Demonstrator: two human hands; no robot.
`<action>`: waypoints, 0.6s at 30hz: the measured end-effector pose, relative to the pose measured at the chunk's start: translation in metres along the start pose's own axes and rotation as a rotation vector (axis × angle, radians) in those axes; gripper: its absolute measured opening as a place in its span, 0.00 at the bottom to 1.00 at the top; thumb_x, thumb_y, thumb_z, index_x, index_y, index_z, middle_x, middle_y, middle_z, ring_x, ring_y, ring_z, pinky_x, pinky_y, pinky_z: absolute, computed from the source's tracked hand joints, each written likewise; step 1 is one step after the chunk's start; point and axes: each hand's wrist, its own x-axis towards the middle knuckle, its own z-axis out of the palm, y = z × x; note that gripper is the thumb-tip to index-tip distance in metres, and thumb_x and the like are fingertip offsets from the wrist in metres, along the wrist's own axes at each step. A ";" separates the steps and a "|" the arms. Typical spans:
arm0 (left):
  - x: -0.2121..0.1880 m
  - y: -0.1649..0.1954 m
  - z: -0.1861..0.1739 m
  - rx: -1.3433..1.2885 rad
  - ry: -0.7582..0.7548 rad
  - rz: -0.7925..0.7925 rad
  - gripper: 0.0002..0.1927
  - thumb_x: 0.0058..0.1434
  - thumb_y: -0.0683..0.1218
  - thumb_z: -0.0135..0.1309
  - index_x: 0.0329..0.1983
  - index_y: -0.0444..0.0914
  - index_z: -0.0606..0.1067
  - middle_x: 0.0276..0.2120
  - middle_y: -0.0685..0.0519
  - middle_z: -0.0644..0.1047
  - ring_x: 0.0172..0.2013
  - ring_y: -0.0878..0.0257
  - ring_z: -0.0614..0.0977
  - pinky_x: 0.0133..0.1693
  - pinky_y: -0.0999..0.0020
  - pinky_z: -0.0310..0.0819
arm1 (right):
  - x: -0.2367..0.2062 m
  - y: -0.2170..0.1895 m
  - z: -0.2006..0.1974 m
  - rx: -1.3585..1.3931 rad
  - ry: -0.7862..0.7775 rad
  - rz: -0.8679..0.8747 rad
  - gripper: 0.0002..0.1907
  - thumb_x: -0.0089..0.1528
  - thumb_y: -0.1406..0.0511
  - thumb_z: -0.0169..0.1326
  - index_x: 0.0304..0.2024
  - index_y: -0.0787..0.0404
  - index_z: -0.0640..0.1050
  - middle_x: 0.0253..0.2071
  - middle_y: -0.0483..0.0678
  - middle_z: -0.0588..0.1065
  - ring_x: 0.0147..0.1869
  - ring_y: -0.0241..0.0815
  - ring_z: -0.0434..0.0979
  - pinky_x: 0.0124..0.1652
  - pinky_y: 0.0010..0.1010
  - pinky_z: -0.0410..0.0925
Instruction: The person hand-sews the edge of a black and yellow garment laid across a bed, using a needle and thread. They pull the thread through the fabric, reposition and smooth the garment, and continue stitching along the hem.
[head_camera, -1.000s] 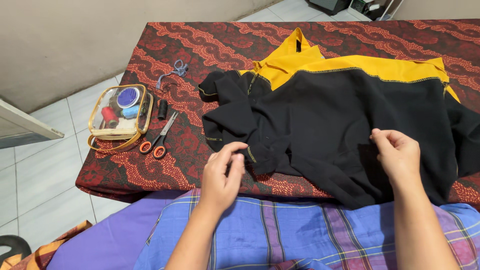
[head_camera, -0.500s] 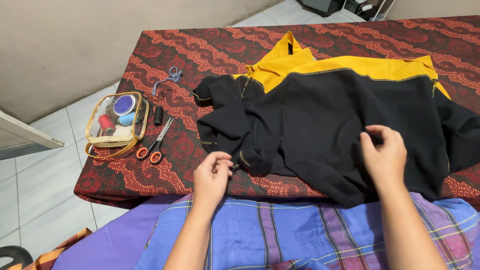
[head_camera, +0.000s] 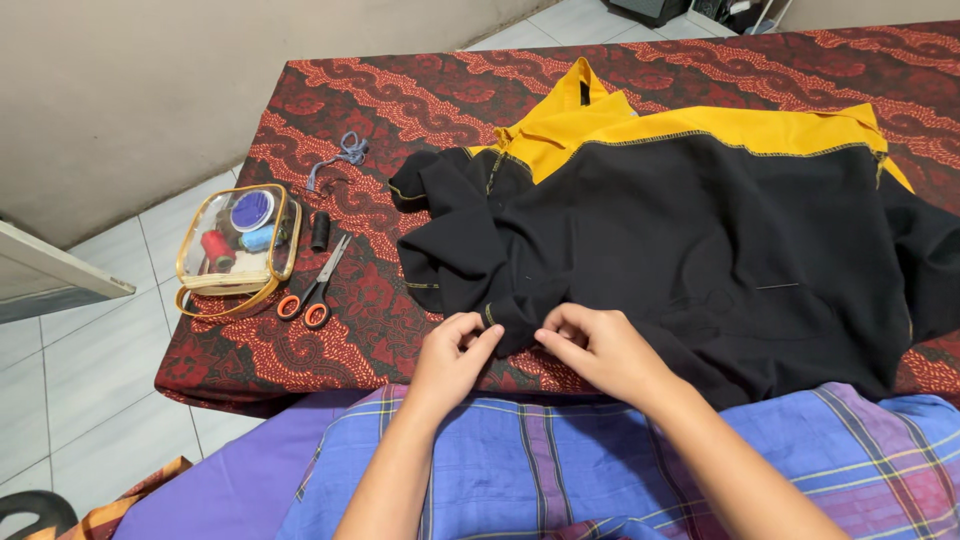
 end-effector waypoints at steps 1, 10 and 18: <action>0.000 -0.002 0.000 -0.065 -0.031 -0.060 0.12 0.65 0.47 0.58 0.33 0.33 0.76 0.23 0.57 0.71 0.24 0.71 0.69 0.27 0.72 0.64 | 0.002 0.002 0.002 0.059 0.003 0.050 0.10 0.63 0.61 0.59 0.31 0.62 0.80 0.17 0.39 0.73 0.21 0.25 0.68 0.23 0.22 0.63; -0.007 0.009 0.003 -0.161 0.009 -0.009 0.12 0.73 0.48 0.43 0.36 0.37 0.67 0.20 0.58 0.71 0.21 0.72 0.73 0.25 0.72 0.68 | 0.008 0.034 0.007 0.296 0.186 0.100 0.24 0.61 0.69 0.57 0.17 0.58 0.58 0.16 0.34 0.56 0.23 0.24 0.52 0.21 0.24 0.51; -0.007 0.013 0.002 -0.221 0.075 -0.009 0.10 0.74 0.47 0.43 0.40 0.37 0.68 0.20 0.60 0.63 0.20 0.74 0.64 0.23 0.74 0.64 | 0.005 0.049 -0.022 0.246 0.315 -0.007 0.24 0.58 0.73 0.55 0.18 0.57 0.54 0.18 0.33 0.54 0.26 0.23 0.50 0.24 0.22 0.49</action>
